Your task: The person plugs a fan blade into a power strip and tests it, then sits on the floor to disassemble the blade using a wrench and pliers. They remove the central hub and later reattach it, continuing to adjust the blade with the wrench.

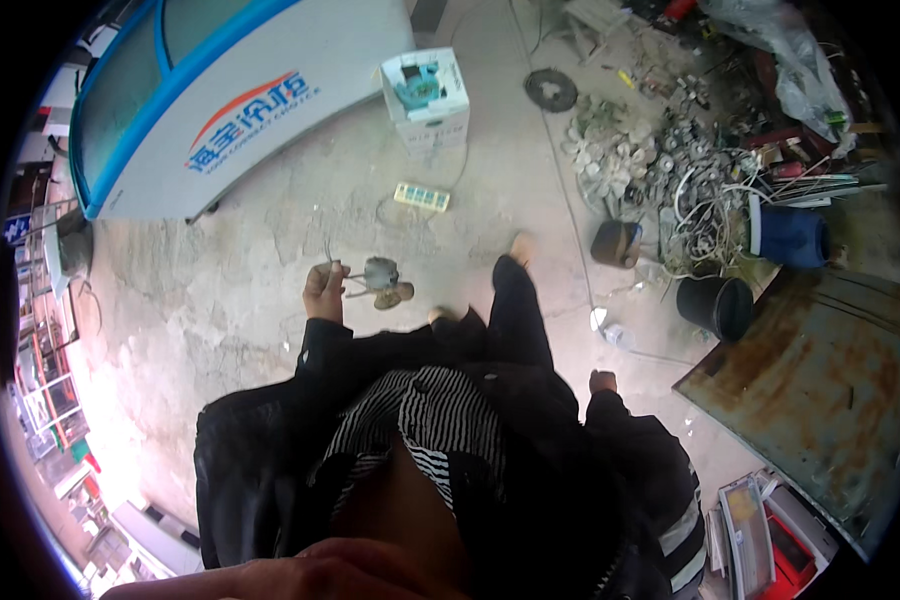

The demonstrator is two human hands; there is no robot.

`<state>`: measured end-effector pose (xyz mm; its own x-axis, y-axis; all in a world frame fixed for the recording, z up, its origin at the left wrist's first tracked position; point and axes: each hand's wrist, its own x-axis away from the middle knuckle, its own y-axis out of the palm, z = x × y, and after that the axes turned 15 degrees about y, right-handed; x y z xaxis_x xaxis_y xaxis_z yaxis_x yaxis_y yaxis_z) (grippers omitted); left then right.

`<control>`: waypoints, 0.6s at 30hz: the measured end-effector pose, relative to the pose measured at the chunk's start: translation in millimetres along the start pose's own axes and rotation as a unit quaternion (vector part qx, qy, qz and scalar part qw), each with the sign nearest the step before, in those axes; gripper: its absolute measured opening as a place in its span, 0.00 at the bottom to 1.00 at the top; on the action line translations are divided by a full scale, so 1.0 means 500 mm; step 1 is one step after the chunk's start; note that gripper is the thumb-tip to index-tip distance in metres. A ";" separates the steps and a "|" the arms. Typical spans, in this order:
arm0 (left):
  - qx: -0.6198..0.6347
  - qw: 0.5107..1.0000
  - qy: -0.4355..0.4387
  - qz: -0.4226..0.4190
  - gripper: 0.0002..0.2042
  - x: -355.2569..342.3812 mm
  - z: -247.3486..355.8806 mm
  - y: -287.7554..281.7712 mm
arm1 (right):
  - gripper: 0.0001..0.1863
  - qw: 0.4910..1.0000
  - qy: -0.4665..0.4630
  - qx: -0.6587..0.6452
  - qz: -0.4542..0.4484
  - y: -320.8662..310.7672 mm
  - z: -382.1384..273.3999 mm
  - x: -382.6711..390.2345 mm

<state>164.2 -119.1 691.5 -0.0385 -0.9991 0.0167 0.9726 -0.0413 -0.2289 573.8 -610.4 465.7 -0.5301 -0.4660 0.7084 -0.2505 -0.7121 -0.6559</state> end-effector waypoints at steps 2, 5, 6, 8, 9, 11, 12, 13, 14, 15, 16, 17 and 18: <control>0.022 0.999 0.015 -0.041 0.08 0.015 0.006 0.049 | 0.17 0.998 0.026 -0.061 0.008 0.022 0.041 0.041; 0.008 0.999 -0.049 -0.019 0.08 0.052 0.012 0.046 | 0.22 0.833 0.298 -0.467 0.011 -0.016 -0.011 0.022; -0.011 0.997 -0.071 -0.003 0.08 0.054 0.014 0.045 | 0.21 0.837 0.297 -0.460 0.006 -0.086 -0.040 0.020; -0.029 0.997 -0.076 0.013 0.09 0.062 0.001 0.064 | 0.21 0.809 0.296 -0.507 -0.014 -0.153 -0.021 -0.017; -0.041 0.996 -0.080 0.025 0.09 0.049 0.018 0.090 | 0.21 0.810 0.294 -0.507 -0.015 -0.183 -0.013 -0.034; -0.073 0.993 -0.083 0.045 0.11 0.025 0.051 0.140 | 0.22 0.812 0.289 -0.507 -0.015 -0.240 0.017 -0.073; -0.079 0.991 -0.085 0.060 0.09 0.011 0.058 0.162 | 0.22 0.809 0.281 -0.516 -0.014 -0.243 0.034 -0.106; -0.085 0.990 -0.091 0.064 0.08 -0.008 0.066 0.178 | 0.22 0.806 0.273 -0.525 -0.015 -0.252 0.043 -0.133; -0.085 0.989 -0.099 0.064 0.08 -0.027 0.072 0.203 | 0.22 0.803 0.270 -0.532 -0.013 -0.234 0.071 -0.165; -0.060 0.987 -0.134 0.066 0.08 -0.052 0.057 0.261 | 0.23 0.778 0.289 -0.557 -0.030 -0.151 0.167 -0.228; -0.081 0.980 -0.160 0.081 0.10 -0.074 0.092 0.300 | 0.17 0.770 0.278 -0.574 -0.004 -0.141 0.175 -0.244; -0.061 0.980 -0.163 0.093 0.09 -0.093 0.123 0.327 | 0.14 0.845 0.187 -0.497 -0.068 -0.170 0.195 -0.256; -0.031 0.979 -0.168 0.108 0.08 -0.111 0.153 0.358 | 0.11 0.903 0.091 -0.402 -0.120 -0.194 0.236 -0.281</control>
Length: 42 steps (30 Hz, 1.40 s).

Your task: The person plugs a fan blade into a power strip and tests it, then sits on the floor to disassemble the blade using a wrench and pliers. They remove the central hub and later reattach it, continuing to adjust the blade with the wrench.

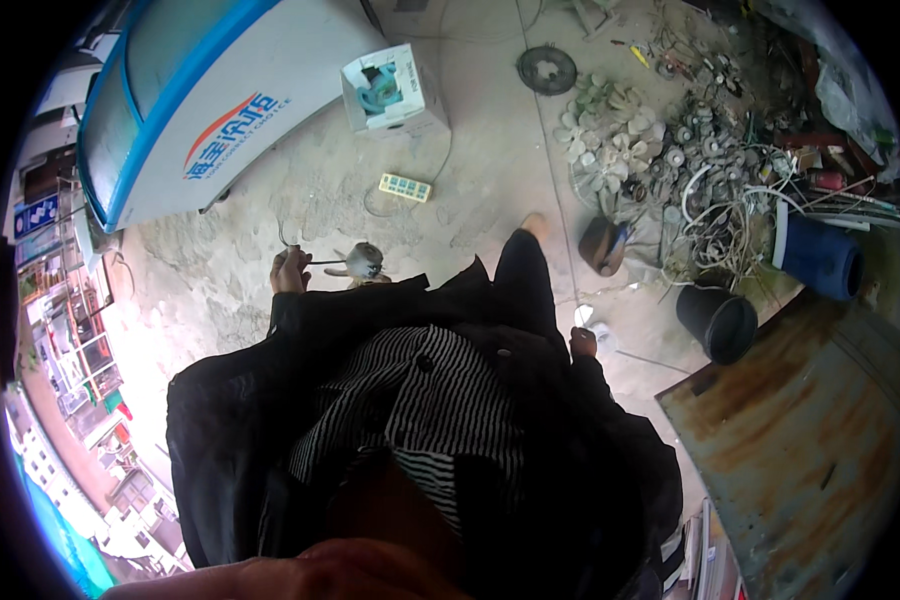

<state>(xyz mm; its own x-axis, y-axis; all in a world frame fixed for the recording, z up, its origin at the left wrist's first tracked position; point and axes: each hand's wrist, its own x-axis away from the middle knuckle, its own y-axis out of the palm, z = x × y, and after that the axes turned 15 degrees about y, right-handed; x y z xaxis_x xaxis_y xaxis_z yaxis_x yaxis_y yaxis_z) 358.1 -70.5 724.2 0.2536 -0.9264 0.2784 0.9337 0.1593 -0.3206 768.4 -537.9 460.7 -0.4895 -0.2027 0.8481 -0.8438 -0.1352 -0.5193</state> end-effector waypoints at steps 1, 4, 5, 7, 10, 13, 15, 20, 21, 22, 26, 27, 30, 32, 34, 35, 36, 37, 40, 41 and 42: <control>0.021 1.000 0.000 0.002 0.08 0.003 0.036 0.037 | 0.10 0.997 -0.043 0.052 0.035 -0.031 0.004 -0.008; 0.099 0.995 0.029 0.007 0.05 0.006 0.162 0.123 | 0.10 0.973 -0.110 0.174 0.108 -0.140 -0.034 -0.022; 0.157 0.987 0.032 -0.022 0.05 -0.007 0.180 0.188 | 0.13 0.992 -0.031 0.035 0.119 -0.203 0.041 -0.091; 0.192 0.977 0.077 -0.042 0.05 -0.030 0.250 0.232 | 0.07 0.941 0.077 -0.329 -0.019 -0.242 -0.064 -0.069; 0.252 0.962 0.076 -0.071 0.06 -0.072 0.324 0.355 | 0.09 0.839 0.146 -0.524 -0.007 -0.308 -0.131 -0.045; 0.297 0.941 0.130 -0.098 0.06 -0.116 0.427 0.435 | 0.15 0.863 0.121 -0.489 -0.035 -0.271 -0.158 -0.094; 0.297 0.942 0.133 -0.086 0.05 -0.147 0.481 0.480 | 0.15 0.902 0.092 -0.421 -0.037 -0.231 -0.155 -0.157; 0.313 0.932 0.095 -0.158 0.06 -0.259 0.535 0.718 | 0.11 0.986 -0.013 0.053 0.159 -0.154 -0.014 -0.281; 0.294 0.939 0.102 -0.147 0.06 -0.286 0.562 0.729 | 0.10 0.992 -0.001 -0.006 0.125 -0.142 -0.095 -0.279; 0.293 0.940 0.098 -0.146 0.06 -0.332 0.567 0.737 | 0.10 0.993 0.006 -0.032 0.110 -0.151 -0.158 -0.282; 0.261 0.942 0.058 -0.204 0.05 -0.490 0.542 0.824 | 0.07 0.989 0.033 -0.057 0.131 -0.204 -0.295 -0.296; 0.265 0.935 0.021 -0.235 0.05 -0.492 0.537 0.891 | 0.07 0.985 0.054 -0.040 0.162 -0.207 -0.255 -0.298; 0.251 0.919 -0.085 -0.293 0.06 -0.529 0.485 1.018 | 0.05 0.950 0.092 0.041 0.296 -0.295 -0.155 -0.276; 0.184 0.927 -0.026 -0.326 0.07 -0.614 0.551 1.010 | 0.08 0.917 0.037 -0.247 0.311 -0.341 -0.408 -0.305; 0.129 0.937 0.050 -0.321 0.10 -0.697 0.602 0.970 | 0.13 0.895 0.045 -0.374 0.238 -0.465 -0.667 -0.257; 0.133 0.943 -0.023 -0.304 0.11 -0.718 0.637 0.982 | 0.15 0.875 0.068 -0.434 0.201 -0.523 -0.735 -0.215; 0.149 0.939 -0.013 -0.310 0.12 -0.725 0.657 1.006 | 0.16 0.850 0.092 -0.490 0.171 -0.559 -0.767 -0.188; 0.164 0.937 -0.001 -0.310 0.13 -0.732 0.678 1.019 | 0.17 0.843 0.102 -0.503 0.161 -0.561 -0.785 -0.187; 0.227 0.918 -0.016 -0.324 0.15 -0.714 0.726 1.106 | 0.16 0.825 0.129 -0.500 0.229 -0.452 -0.660 -0.236; 0.283 0.896 -0.024 -0.340 0.12 -0.753 0.717 1.116 | 0.16 0.857 0.130 -0.422 0.267 -0.412 -0.611 -0.262; 0.300 0.882 -0.020 -0.362 0.12 -0.763 0.723 1.142 | 0.16 0.874 0.139 -0.345 0.314 -0.375 -0.554 -0.281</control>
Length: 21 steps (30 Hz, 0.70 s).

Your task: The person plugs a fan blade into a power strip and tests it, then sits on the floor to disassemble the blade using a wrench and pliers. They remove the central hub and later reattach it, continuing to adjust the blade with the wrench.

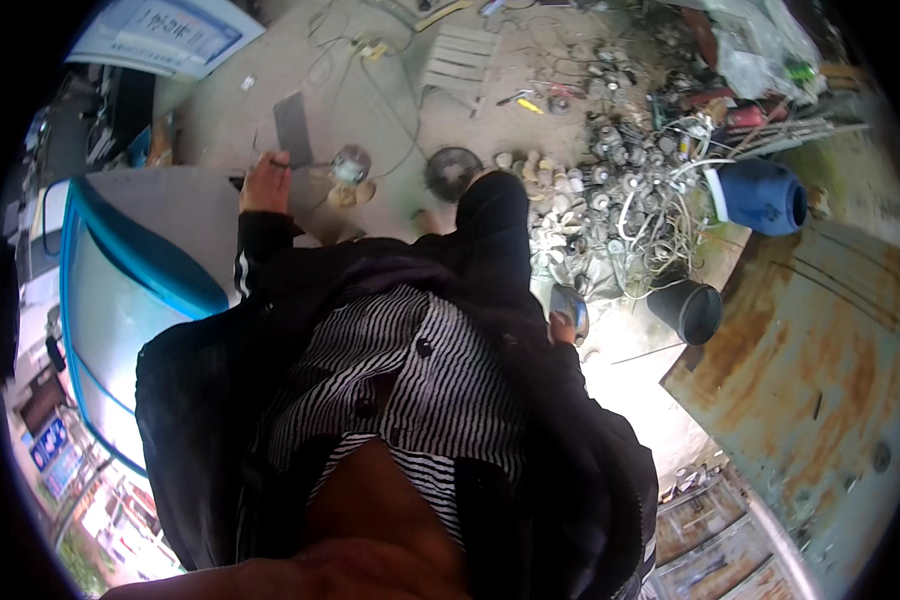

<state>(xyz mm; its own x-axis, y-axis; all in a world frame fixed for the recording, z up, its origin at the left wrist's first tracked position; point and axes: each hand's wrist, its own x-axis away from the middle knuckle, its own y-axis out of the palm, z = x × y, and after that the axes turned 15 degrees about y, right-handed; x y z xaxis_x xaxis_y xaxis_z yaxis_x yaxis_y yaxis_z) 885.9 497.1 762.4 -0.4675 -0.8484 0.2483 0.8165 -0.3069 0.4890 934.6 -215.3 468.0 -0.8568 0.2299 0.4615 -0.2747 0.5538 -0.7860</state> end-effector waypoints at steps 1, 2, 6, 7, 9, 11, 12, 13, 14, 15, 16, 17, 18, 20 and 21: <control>0.005 1.000 0.000 -0.014 0.11 -0.024 -0.009 -0.007 | 0.16 0.998 -0.013 0.069 0.000 0.006 0.035 -0.001; -0.027 0.999 0.013 0.021 0.10 -0.031 0.025 0.028 | 0.16 0.995 -0.019 0.098 -0.027 0.029 0.028 0.002; -0.084 0.992 0.051 0.084 0.05 -0.086 0.078 0.084 | 0.15 0.977 -0.024 0.167 -0.132 0.069 -0.065 -0.018; -0.090 0.990 0.062 0.085 0.05 -0.103 0.078 0.099 | 0.15 0.974 -0.027 0.174 -0.144 0.076 -0.082 -0.036; -0.118 0.985 0.083 0.093 0.05 -0.139 0.074 0.140 | 0.15 0.971 -0.038 0.178 -0.153 0.085 -0.118 -0.082; -0.131 0.980 0.092 0.116 0.05 -0.180 0.037 0.137 | 0.14 0.963 -0.069 0.215 -0.146 0.066 -0.116 -0.178; -0.113 0.985 0.067 0.110 0.04 -0.210 -0.016 0.176 | 0.14 0.963 -0.077 0.232 -0.116 0.019 -0.079 -0.238; -0.088 0.990 0.056 0.099 0.04 -0.244 -0.080 0.192 | 0.14 0.957 -0.091 0.262 -0.083 -0.048 -0.059 -0.304; -0.132 0.982 0.076 0.109 0.04 -0.268 -0.061 0.231 | 0.14 0.952 -0.142 0.252 -0.102 0.018 -0.156 -0.294; -0.169 0.976 0.097 0.102 0.03 -0.295 -0.056 0.272 | 0.14 0.982 0.017 0.089 -0.168 0.046 -0.246 -0.280; -0.224 0.957 0.132 0.128 0.03 -0.306 -0.013 0.266 | 0.15 0.958 0.168 -0.068 -0.223 0.025 -0.499 -0.206; -0.231 0.960 0.112 0.112 0.04 -0.345 -0.069 0.315 | 0.17 0.973 0.159 -0.047 -0.162 0.010 -0.485 -0.271; -0.240 0.962 0.091 0.096 0.04 -0.382 -0.125 0.366 | 0.19 0.983 0.154 -0.025 -0.101 -0.004 -0.476 -0.326; -0.227 0.964 0.036 0.131 0.04 -0.442 -0.207 0.382 | 0.23 0.962 -0.025 0.256 -0.093 -0.030 -0.435 -0.511; -0.235 0.967 0.029 0.094 0.03 -0.471 -0.229 0.417 | 0.21 0.975 0.029 0.162 -0.146 -0.041 -0.484 -0.586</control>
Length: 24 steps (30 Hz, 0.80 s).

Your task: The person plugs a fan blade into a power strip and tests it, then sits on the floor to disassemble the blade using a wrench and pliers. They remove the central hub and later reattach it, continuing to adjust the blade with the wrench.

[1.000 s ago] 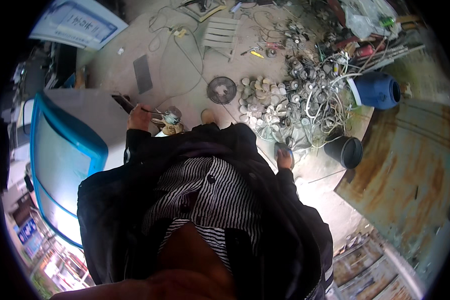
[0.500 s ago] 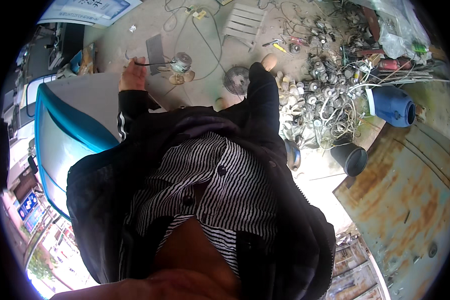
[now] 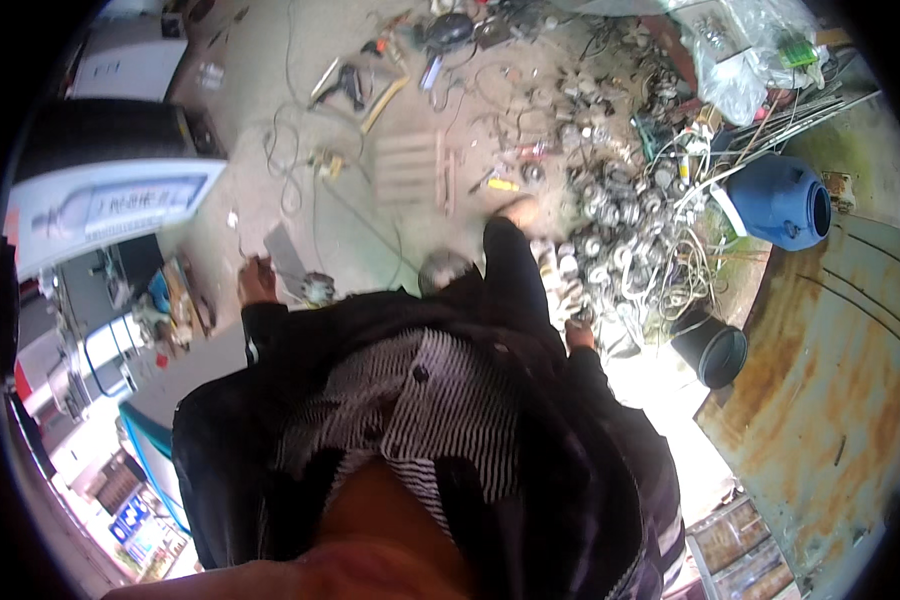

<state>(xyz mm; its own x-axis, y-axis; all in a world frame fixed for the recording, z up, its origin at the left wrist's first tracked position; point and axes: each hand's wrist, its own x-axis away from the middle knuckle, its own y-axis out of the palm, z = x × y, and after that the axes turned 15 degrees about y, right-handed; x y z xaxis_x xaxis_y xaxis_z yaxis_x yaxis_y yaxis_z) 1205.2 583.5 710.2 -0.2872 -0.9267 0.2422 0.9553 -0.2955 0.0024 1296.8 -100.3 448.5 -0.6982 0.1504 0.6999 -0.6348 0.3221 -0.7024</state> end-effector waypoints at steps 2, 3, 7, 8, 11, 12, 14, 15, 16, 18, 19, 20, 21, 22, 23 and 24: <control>-0.048 0.998 -0.030 0.004 0.03 -0.009 0.036 0.125 | 0.16 0.990 -0.120 0.072 0.007 -0.071 -0.056 -0.042; -0.041 0.998 -0.039 -0.021 0.04 -0.013 0.040 0.168 | 0.15 0.995 -0.026 -0.095 0.018 -0.105 -0.077 -0.044; -0.007 0.993 -0.050 -0.110 0.06 -0.020 0.057 0.384 | 0.19 0.959 0.041 -0.280 0.037 -0.324 -0.225 -0.086; -0.009 0.989 -0.067 -0.128 0.06 -0.018 0.066 0.456 | 0.19 0.937 0.068 -0.341 0.041 -0.343 -0.231 -0.113; 0.035 0.980 -0.099 -0.167 0.03 -0.037 0.082 0.642 | 0.20 0.900 0.114 -0.418 0.041 -0.379 -0.260 -0.147; 0.071 0.967 -0.092 -0.228 0.03 -0.054 0.085 0.699 | 0.20 0.915 0.116 -0.384 0.052 -0.373 -0.256 -0.145; 0.081 0.959 -0.069 -0.264 0.04 -0.053 0.117 0.834 | 0.18 0.911 0.112 -0.392 0.058 -0.356 -0.265 -0.129; 0.094 0.946 -0.077 -0.299 0.03 -0.056 0.128 0.895 | 0.18 0.920 0.170 -0.345 0.069 -0.348 -0.270 -0.105; 0.091 0.943 -0.073 -0.313 0.03 -0.053 0.139 0.960 | 0.20 0.911 0.195 -0.357 0.066 -0.328 -0.262 -0.096; 0.076 0.932 -0.095 -0.342 0.03 -0.053 0.133 1.082 | 0.20 0.872 0.264 -0.409 0.058 -0.213 -0.170 -0.089; 0.063 0.923 -0.114 -0.363 0.03 -0.049 0.124 1.152 | 0.19 0.835 0.303 -0.456 0.055 -0.123 -0.106 -0.089; 0.040 0.922 -0.119 -0.365 0.04 -0.057 0.118 1.194 | 0.18 0.839 0.332 -0.426 0.062 -0.204 -0.195 -0.035; 0.027 0.918 -0.138 -0.371 0.04 -0.067 0.111 1.235 | 0.18 0.682 0.401 -0.607 0.076 -0.117 -0.192 -0.058; 0.014 0.909 -0.166 -0.381 0.04 -0.072 0.095 1.281 | 0.18 0.665 0.428 -0.607 0.086 -0.128 -0.224 -0.038; -0.002 0.898 -0.196 -0.394 0.03 -0.075 0.071 1.328 | 0.18 0.643 0.459 -0.606 0.096 -0.124 -0.250 -0.012; -0.029 0.883 -0.207 -0.421 0.03 -0.090 0.036 1.370 | 0.16 0.618 0.460 -0.624 0.134 -0.111 -0.283 -0.009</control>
<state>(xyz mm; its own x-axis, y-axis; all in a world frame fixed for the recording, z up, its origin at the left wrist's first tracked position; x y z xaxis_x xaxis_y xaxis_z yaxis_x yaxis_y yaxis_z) 1873.7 426.8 718.4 -0.8321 -0.2120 0.5126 0.4066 -0.8617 0.3036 1382.0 13.2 502.5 0.1243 0.6372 0.7606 0.6118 0.5543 -0.5644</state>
